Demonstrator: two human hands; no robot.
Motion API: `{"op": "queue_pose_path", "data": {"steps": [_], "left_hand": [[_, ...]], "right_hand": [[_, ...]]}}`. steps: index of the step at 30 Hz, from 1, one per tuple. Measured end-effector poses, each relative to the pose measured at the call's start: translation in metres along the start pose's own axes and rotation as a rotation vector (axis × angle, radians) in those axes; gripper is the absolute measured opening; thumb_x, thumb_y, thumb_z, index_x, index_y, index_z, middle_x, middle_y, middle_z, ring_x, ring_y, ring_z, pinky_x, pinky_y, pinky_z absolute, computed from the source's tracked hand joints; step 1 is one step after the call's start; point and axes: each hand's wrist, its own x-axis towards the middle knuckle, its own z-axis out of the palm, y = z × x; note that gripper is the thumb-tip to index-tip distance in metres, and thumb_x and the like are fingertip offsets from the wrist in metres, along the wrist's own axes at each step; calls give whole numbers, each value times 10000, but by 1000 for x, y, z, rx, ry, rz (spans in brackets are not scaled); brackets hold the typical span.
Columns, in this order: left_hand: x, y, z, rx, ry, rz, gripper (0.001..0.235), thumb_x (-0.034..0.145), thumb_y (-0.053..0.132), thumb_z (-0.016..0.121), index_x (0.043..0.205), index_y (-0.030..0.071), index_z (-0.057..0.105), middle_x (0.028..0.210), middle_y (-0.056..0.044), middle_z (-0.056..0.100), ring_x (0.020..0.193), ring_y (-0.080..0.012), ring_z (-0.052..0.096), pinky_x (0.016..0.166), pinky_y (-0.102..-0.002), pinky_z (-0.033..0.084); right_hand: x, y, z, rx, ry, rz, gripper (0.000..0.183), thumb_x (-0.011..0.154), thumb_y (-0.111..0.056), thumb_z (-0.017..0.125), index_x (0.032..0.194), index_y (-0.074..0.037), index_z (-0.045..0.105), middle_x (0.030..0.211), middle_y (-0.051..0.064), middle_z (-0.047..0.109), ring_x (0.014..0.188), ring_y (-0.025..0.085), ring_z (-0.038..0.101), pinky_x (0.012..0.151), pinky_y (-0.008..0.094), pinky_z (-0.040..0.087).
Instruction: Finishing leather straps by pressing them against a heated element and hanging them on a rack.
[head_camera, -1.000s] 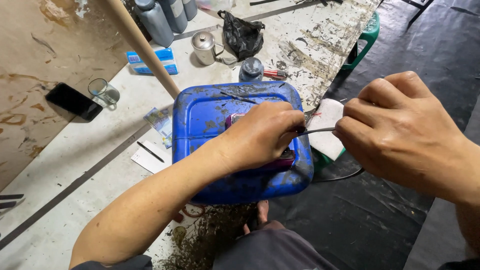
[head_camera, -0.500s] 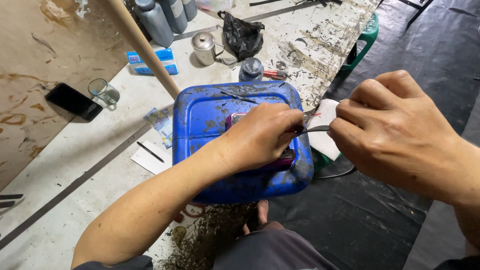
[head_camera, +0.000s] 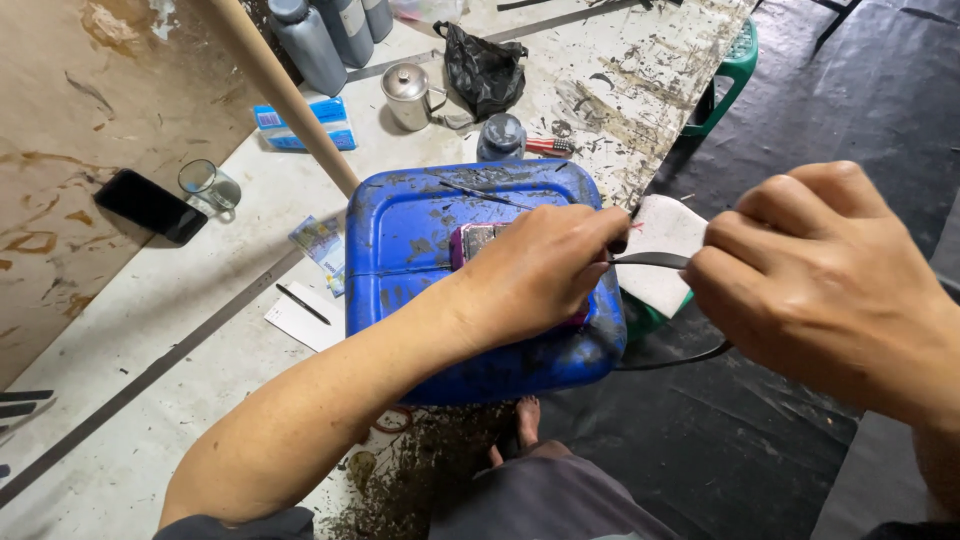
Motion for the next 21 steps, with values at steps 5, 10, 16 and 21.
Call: {"op": "queue_pose_path", "data": {"steps": [5, 10, 16, 21], "left_hand": [[12, 33, -1, 145, 51, 59, 204, 838, -79, 516, 985, 51, 464, 849, -179, 572, 734, -459, 579, 603, -570, 430], [-10, 82, 2, 339, 324, 223, 93, 1011, -5, 537, 929, 36, 527, 878, -141, 522, 783, -335, 564, 717, -419, 471], [-41, 121, 52, 63, 415, 85, 159, 1055, 62, 625, 910, 4, 598, 780, -119, 558, 690, -296, 552, 686, -406, 473], [-32, 134, 92, -274, 559, -331, 142, 926, 180, 755, 928, 39, 736, 809, -74, 738, 637, -157, 648, 611, -291, 531]], "right_hand": [[-46, -13, 7, 68, 90, 212, 306, 1094, -253, 713, 810, -182, 623, 889, -75, 693, 868, 259, 612, 913, 440, 446], [-74, -42, 25, 165, 282, 348, 291, 1056, -132, 785, 797, -107, 656, 860, -15, 718, 817, 303, 578, 886, 474, 404], [-97, -71, 55, 236, 540, 358, 109, 966, -138, 767, 893, -76, 715, 852, 36, 704, 768, 272, 510, 780, 433, 429], [-114, -71, 74, 255, 694, 213, 62, 938, -122, 770, 930, -94, 714, 843, -4, 698, 785, 230, 480, 746, 388, 416]]}}
